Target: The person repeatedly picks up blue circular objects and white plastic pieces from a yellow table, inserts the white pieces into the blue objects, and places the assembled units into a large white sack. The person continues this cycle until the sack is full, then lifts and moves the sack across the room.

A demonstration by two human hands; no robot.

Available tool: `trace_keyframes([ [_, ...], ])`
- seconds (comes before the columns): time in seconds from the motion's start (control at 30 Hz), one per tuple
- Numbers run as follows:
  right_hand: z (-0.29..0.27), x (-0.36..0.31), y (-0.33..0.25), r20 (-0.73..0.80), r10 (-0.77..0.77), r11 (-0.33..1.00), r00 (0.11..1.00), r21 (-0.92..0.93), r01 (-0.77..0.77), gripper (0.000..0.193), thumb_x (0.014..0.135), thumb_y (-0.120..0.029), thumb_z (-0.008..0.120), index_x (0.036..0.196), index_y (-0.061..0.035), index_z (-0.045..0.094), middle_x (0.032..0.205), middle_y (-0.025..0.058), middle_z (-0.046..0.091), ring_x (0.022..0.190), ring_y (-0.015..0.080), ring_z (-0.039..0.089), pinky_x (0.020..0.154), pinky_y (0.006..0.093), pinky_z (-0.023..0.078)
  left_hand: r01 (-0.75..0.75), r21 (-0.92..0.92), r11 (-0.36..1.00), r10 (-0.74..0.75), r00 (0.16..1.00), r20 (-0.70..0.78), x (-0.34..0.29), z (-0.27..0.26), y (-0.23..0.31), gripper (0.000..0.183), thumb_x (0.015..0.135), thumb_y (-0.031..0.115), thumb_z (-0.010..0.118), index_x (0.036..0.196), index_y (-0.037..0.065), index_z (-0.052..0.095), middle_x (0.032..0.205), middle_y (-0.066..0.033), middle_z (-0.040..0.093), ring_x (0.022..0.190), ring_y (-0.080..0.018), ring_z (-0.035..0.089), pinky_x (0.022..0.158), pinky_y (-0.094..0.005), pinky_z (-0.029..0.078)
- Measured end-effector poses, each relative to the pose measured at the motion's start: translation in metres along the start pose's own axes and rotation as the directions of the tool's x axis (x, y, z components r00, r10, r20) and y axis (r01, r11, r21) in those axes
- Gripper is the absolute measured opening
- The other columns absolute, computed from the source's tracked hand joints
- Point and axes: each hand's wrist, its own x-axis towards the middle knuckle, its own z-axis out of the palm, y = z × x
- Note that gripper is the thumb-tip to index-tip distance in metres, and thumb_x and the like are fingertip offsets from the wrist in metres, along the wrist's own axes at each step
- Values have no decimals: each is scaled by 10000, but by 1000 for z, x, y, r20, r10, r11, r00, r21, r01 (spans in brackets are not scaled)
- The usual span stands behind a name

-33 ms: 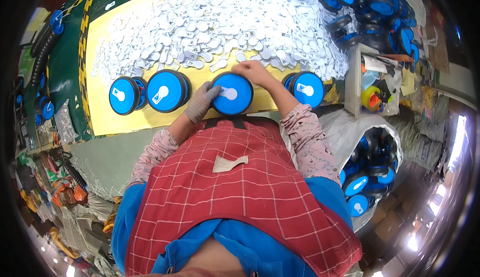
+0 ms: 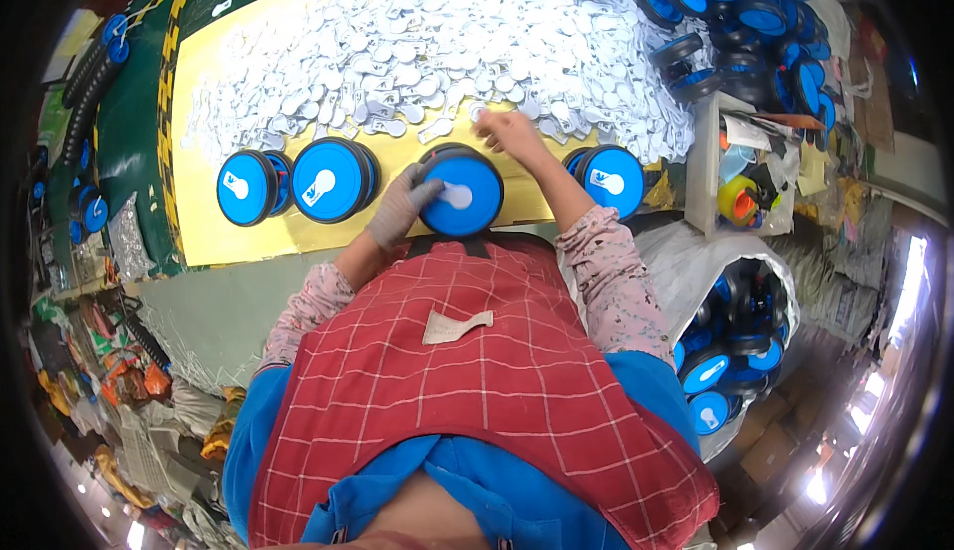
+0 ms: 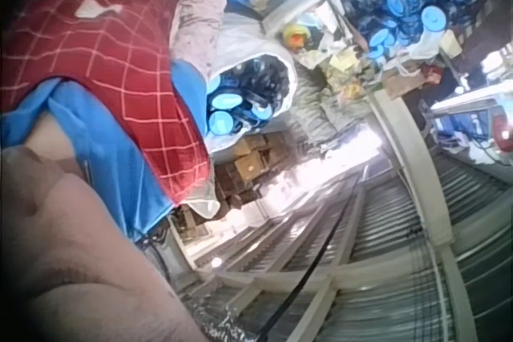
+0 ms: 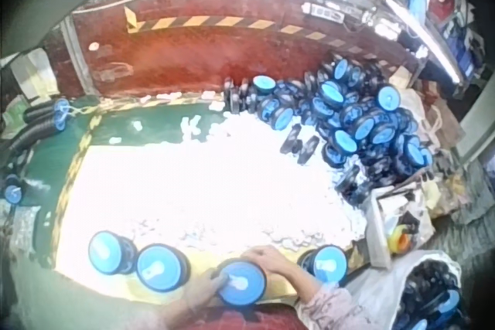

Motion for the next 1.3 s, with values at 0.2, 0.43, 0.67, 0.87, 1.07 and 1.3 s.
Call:
trace_keyframes([
  [0.2,18,33,-12,-240,-338,705,910,-706,76,444,762,-323,765,1064,-56,582,1061,194,639,983,379,631,844,446,512,-564,825,27,397,764,509,-13,-16,-33,357,815,214,663,1162,141,636,1188,-113,625,1191,-303,550,1085,-428,398],
  [0.43,-8,4,-13,-410,-324,908,852,-388,158,389,783,-132,686,1161,-75,614,1105,171,619,913,283,684,810,379,551,-394,919,27,291,882,370,-12,-27,-60,486,826,175,628,1282,30,549,1288,-183,575,1267,-358,489,1112,-419,372],
  [0.67,43,-113,-20,-191,-658,737,728,-360,572,236,761,-21,709,975,-41,613,1118,141,630,1041,282,624,923,339,481,-399,764,507,655,755,-41,-30,-6,13,451,907,165,613,1312,3,497,1270,-230,564,1162,-429,536,982,-471,451],
  [0.87,61,-124,-23,-258,-667,626,699,-703,337,271,766,-61,733,1021,-43,644,1062,137,659,984,314,603,853,391,487,-384,865,322,735,678,27,47,-11,23,416,947,242,599,1282,12,512,1214,-238,595,1069,-394,601,923,-431,493],
  [1.07,64,-134,-30,-176,-737,601,652,-611,515,286,797,-53,709,1079,-55,658,1038,120,658,982,312,607,849,391,501,126,105,986,-132,990,49,5,-19,-17,517,979,461,550,1261,29,521,1115,-134,619,990,-221,630,814,-394,556],
  [1.3,83,-104,-31,-30,-803,421,596,-736,530,198,789,-95,735,984,-109,704,1038,52,661,1036,281,604,889,393,503,93,-281,955,-71,994,85,45,-8,-22,573,987,498,500,1387,89,465,1252,-106,585,1057,-216,633,865,-392,568],
])
